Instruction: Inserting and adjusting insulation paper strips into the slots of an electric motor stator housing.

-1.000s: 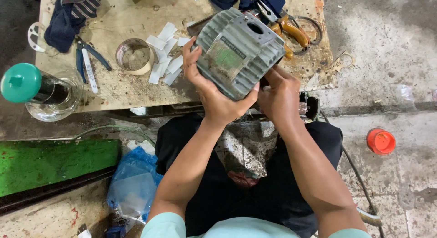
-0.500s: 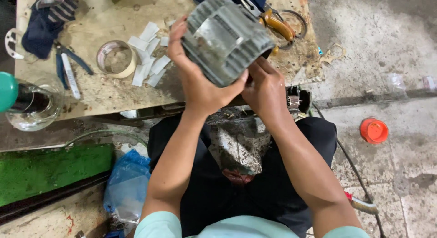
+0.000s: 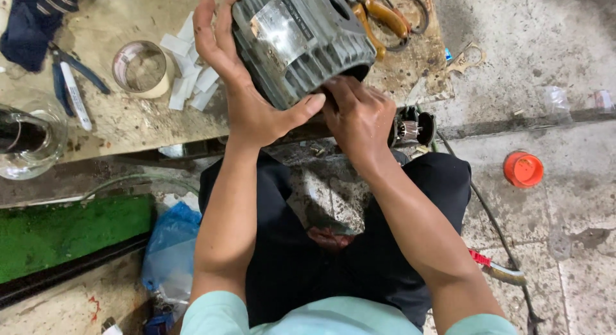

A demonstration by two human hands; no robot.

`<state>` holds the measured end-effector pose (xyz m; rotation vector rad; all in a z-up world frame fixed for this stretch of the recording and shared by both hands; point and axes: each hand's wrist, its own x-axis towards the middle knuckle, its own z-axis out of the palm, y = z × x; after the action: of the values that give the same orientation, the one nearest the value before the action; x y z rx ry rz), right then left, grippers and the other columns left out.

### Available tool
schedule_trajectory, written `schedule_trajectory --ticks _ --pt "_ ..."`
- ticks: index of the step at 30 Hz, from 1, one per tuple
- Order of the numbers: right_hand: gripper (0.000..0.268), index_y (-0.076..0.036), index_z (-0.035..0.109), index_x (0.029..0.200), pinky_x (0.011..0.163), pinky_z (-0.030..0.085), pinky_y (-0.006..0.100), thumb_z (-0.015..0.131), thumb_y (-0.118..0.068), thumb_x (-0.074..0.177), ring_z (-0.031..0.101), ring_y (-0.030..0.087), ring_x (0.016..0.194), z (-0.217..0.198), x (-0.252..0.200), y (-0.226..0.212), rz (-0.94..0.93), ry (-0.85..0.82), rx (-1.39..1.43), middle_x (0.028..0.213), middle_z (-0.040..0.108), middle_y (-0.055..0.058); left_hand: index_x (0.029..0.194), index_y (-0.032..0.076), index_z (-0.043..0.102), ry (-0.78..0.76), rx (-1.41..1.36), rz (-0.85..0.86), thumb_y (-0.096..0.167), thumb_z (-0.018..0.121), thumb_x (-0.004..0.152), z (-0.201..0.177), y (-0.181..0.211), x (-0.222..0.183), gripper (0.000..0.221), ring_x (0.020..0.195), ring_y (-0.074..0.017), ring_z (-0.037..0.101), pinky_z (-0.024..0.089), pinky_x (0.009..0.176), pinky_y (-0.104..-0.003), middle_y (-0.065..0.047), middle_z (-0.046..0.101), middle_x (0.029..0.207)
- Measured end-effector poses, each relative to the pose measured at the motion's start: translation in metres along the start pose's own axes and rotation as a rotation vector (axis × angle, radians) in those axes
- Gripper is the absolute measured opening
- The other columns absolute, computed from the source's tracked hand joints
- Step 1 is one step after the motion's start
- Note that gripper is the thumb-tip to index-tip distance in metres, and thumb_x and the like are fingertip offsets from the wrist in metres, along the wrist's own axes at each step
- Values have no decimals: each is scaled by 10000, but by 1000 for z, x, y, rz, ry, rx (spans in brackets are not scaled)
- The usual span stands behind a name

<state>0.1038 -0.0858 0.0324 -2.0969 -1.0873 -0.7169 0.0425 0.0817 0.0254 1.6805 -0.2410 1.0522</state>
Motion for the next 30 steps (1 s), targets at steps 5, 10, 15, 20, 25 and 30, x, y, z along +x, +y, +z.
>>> schedule_trajectory --ticks 5,10,15,20,25,30 --pt "140 -30 818 953 504 498 295 866 -70 828 624 150 565 -6 1 -2 18 0 -113 859 754 44 1683 407 23 -13 -31 -17 282 940 834 -1 2 1 1257 1643 -352 469 524 1412 -555 -45 258 1756" --pt "175 -53 788 974 568 462 338 821 -90 806 597 215 598 -7 5 -7 59 52 -168 843 703 29 1671 384 92 -36 -39 -18 205 928 832 -3 5 1 1198 1611 -345 493 523 1388 -547 -49 306 1727" --pt "203 -39 809 990 547 429 314 860 -79 797 526 187 537 -6 4 -7 28 55 -138 852 745 32 1664 364 80 -51 -39 -29 226 913 816 -11 6 0 1197 1633 -349 453 486 1396 -541 -51 280 1739" --pt "117 -53 811 926 500 480 288 879 -100 842 593 158 534 -2 1 6 -48 44 -73 854 786 47 1667 359 93 -61 -43 -29 236 914 808 -13 5 -3 1194 1644 -336 423 449 1422 -535 -47 278 1738" --pt "139 38 746 863 483 554 252 878 56 903 697 175 621 -28 0 23 -118 33 357 861 791 152 1703 345 76 -42 -31 -44 303 867 825 -18 -4 -9 1183 1699 -324 308 347 1462 -566 -32 220 1769" --pt "387 84 645 1081 687 531 341 1004 40 944 610 227 778 -49 0 34 138 -118 352 953 656 157 1711 394 -40 -114 -20 26 486 805 855 -28 -31 -10 1206 1718 -286 271 358 1483 -612 57 153 1799"
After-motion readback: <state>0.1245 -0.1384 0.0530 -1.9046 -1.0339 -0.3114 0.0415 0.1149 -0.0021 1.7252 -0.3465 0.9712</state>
